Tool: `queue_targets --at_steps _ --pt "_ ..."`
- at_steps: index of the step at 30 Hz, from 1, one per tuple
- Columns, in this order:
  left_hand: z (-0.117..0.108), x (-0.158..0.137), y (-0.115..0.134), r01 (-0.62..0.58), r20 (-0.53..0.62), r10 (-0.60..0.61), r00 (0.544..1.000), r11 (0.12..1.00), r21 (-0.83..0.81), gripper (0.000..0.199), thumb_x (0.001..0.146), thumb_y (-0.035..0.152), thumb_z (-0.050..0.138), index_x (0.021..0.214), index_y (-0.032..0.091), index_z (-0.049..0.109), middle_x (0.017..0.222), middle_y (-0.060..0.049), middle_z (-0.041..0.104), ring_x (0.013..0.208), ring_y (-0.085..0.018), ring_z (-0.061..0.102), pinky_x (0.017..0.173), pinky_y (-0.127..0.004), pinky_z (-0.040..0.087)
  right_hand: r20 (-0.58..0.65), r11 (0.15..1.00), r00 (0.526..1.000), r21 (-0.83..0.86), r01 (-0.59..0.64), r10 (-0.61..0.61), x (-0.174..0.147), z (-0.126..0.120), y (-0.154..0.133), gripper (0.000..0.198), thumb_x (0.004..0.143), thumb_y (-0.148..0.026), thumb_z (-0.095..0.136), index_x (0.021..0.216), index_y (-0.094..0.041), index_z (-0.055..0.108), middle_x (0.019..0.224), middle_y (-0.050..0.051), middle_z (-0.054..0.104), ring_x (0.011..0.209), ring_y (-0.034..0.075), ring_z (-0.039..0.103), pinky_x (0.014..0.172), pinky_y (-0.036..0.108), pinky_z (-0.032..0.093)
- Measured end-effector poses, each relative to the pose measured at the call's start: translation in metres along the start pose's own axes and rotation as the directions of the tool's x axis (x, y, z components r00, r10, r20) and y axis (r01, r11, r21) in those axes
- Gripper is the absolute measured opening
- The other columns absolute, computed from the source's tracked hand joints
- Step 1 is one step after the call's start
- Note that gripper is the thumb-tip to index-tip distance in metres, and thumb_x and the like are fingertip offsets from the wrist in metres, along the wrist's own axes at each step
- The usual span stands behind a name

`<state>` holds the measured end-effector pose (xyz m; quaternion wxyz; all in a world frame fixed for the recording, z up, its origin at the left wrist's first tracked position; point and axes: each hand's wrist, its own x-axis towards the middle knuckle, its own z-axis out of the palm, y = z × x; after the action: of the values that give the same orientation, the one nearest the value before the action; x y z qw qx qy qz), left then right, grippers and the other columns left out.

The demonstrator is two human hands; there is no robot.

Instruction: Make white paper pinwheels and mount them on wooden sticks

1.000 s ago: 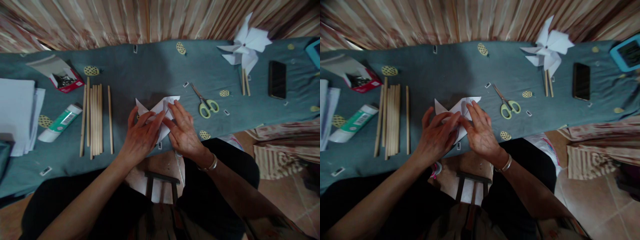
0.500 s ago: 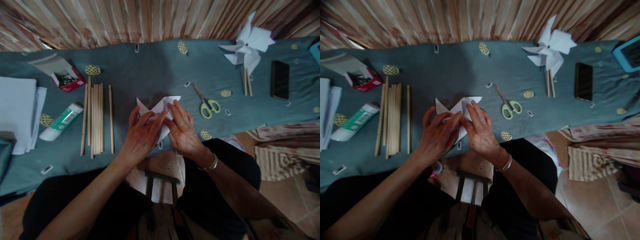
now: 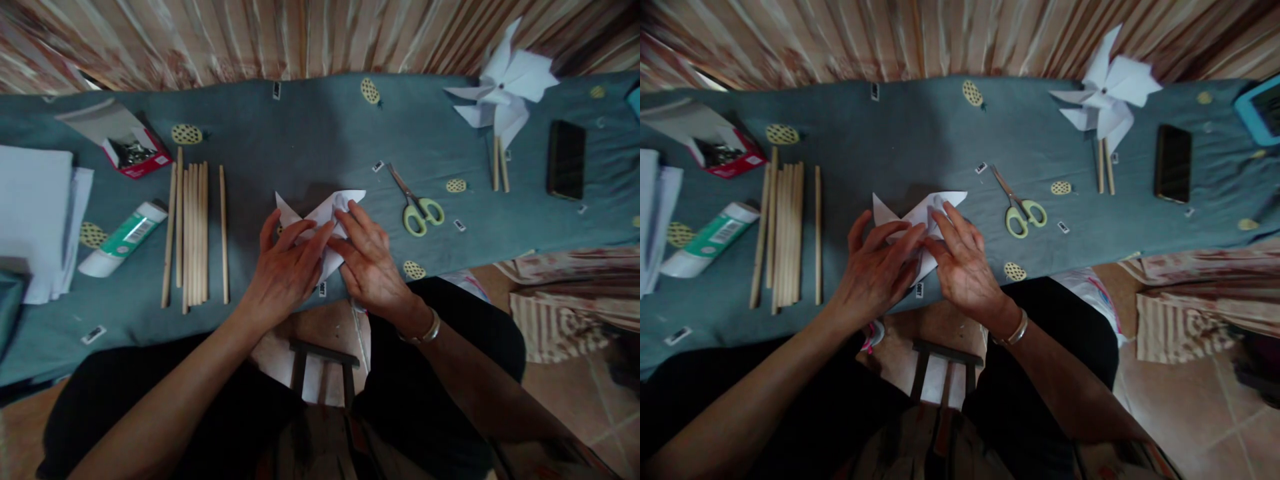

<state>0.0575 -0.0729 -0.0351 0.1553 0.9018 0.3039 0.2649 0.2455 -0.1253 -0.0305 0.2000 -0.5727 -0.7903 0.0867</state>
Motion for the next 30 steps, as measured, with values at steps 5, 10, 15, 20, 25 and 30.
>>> queue_targets --at_steps 5,10,15,20,25,30 --pt "0.0 -0.002 -0.002 0.01 -0.023 -0.012 1.0 0.996 -0.084 0.049 0.092 0.021 0.054 0.14 0.019 0.044 0.116 -0.007 0.073 0.131 -0.025 0.053 0.121 -0.057 0.019 0.003 1.0 1.0 0.024 -0.019 0.019 0.0 0.0 0.0 0.043 0.095 -0.015 0.039 0.132 -0.026 0.057 0.159 0.004 0.038 0.153 0.028 0.02 0.116 0.057 0.033" --pt "-0.003 -0.002 -0.004 0.09 0.028 -0.087 0.996 0.984 -0.155 0.049 0.09 0.021 0.054 0.138 0.026 0.046 0.113 -0.001 0.074 0.134 -0.024 0.051 0.124 -0.057 0.012 0.012 0.999 1.0 0.026 -0.024 0.024 -0.001 0.0 0.0 0.043 0.095 -0.016 0.038 0.132 -0.028 0.057 0.159 0.003 0.038 0.153 0.028 0.019 0.116 0.059 0.033" --pt "-0.002 -0.001 -0.005 0.062 0.021 -0.061 0.998 0.997 -0.055 0.05 0.091 0.024 0.053 0.14 0.027 0.043 0.115 -0.003 0.074 0.133 -0.024 0.051 0.123 -0.057 0.015 0.014 0.999 1.0 -0.04 -0.001 0.001 0.0 0.0 -0.001 0.038 0.098 -0.019 0.036 0.128 -0.023 0.06 0.156 0.009 0.042 0.152 0.028 0.021 0.114 0.057 0.035" --pt "0.002 0.002 -0.007 0.045 0.011 -0.045 0.999 0.999 -0.027 0.056 0.089 0.022 0.054 0.143 0.022 0.039 0.116 -0.005 0.073 0.134 -0.025 0.05 0.121 -0.058 0.015 0.037 0.999 0.999 -0.036 -0.008 0.009 0.004 -0.002 -0.007 0.041 0.098 -0.018 0.036 0.131 -0.024 0.058 0.154 0.009 0.043 0.152 0.028 0.022 0.117 0.054 0.033" --pt "0.0 0.003 -0.006 0.069 -0.055 -0.077 0.996 0.989 -0.132 0.05 0.089 0.026 0.058 0.138 0.023 0.047 0.109 -0.004 0.074 0.13 -0.025 0.052 0.12 -0.056 0.022 -0.006 0.997 1.0 -0.068 0.024 -0.024 0.005 -0.001 -0.006 0.04 0.092 -0.016 0.041 0.128 -0.022 0.06 0.153 0.01 0.044 0.151 0.029 0.024 0.115 0.055 0.035" --pt "-0.016 -0.002 -0.003 0.26 -0.106 -0.295 0.949 0.929 -0.262 0.04 0.09 0.03 0.061 0.13 0.024 0.056 0.129 -0.008 0.066 0.13 -0.025 0.053 0.111 -0.048 0.041 -0.04 0.997 0.998 -0.06 0.053 -0.055 0.002 0.002 -0.001 0.037 0.086 -0.017 0.047 0.119 -0.021 0.063 0.156 0.01 0.04 0.152 0.031 0.02 0.113 0.057 0.036"
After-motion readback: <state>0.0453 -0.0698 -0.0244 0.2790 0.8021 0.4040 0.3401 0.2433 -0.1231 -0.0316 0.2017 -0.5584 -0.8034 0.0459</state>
